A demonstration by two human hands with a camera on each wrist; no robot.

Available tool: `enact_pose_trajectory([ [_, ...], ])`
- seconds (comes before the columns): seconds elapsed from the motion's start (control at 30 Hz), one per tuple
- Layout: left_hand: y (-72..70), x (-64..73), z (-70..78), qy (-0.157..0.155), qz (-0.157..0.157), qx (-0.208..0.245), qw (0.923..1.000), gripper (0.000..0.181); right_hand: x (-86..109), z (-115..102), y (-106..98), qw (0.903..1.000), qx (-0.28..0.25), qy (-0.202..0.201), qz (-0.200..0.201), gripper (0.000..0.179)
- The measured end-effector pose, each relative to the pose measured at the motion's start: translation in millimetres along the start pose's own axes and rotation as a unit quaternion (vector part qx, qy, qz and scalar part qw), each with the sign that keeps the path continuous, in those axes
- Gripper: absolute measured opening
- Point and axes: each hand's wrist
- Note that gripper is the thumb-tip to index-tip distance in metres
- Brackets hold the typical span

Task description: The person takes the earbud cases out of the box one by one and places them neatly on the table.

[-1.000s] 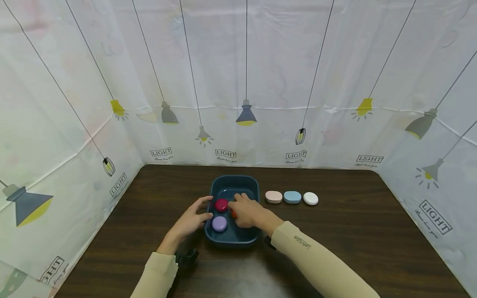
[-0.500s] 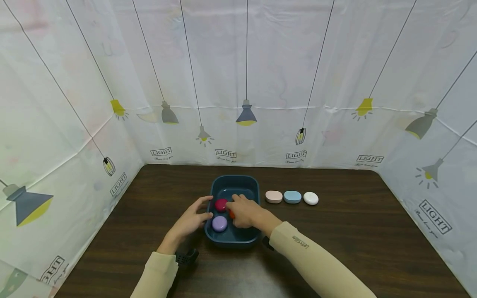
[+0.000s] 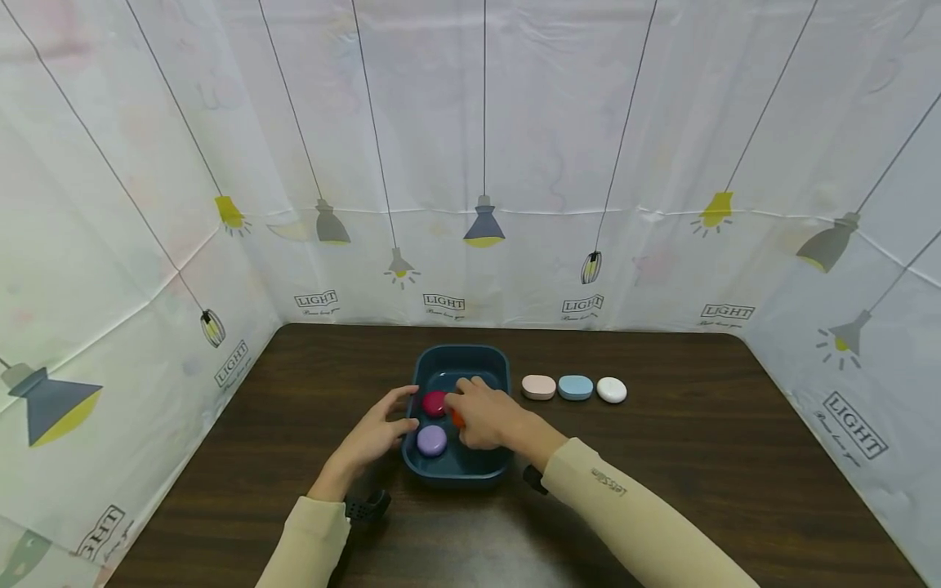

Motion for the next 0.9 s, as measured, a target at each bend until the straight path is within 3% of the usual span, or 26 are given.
enact_pose_trajectory([
  [0.43,-0.6,0.2,-0.2,-0.003,0.002,-0.001,1.0000,0.054,21.1,5,-17,0.9991,0.000,-0.022,0.035,0.038],
  [0.9,1.7,-0.2,-1.8,0.003,0.008,0.006,0.9999,0.055,38.6,20,-35,0.9974,-0.020,-0.004,0.069,0.033],
])
Point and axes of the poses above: each hand's wrist, its own x-axis away from the middle knuckle, its own y-axis out of the palm, z = x × y, and after that the axes turned 10 degrees about y, right-handed
